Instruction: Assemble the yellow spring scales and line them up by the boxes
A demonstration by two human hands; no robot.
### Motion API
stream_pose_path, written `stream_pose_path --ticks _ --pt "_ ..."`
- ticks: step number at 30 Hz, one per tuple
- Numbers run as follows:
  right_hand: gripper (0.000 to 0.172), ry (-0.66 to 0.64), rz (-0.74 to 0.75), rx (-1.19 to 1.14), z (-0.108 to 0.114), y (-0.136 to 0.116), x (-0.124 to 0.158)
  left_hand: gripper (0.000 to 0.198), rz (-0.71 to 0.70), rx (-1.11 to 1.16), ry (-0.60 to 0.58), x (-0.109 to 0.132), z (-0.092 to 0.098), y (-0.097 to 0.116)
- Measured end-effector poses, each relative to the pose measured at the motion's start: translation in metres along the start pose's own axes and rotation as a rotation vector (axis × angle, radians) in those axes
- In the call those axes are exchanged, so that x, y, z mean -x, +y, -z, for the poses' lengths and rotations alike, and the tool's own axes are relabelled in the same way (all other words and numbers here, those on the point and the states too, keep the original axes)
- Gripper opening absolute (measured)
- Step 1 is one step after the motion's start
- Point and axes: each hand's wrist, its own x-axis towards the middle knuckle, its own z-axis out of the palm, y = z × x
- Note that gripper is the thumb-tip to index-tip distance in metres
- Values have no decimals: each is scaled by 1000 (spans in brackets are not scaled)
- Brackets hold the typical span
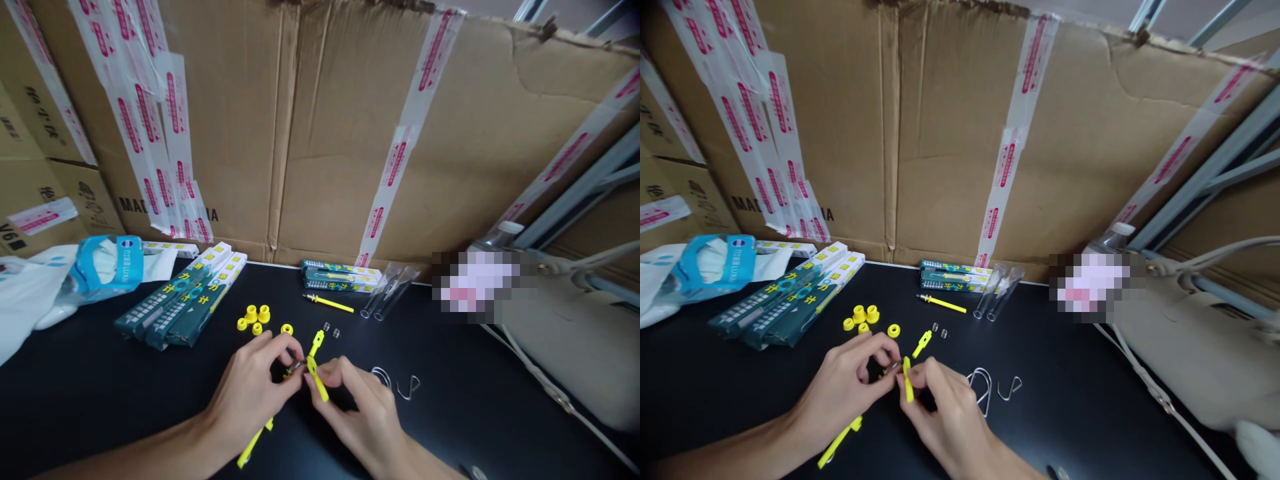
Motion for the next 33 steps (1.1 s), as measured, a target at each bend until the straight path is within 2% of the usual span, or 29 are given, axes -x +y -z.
stream_pose_path --ticks 8,23,33 --pt "21 2 18 29 -1 -2 0 14 6 -46 -17 0 0 0" --pt "20 -7 22 -5 -1 -3 -1 18 -77 -129 15 2 0 -2" --pt "17 -41 -25 -34 -1 -4 -2 22 -88 -141 15 4 -1 -4"
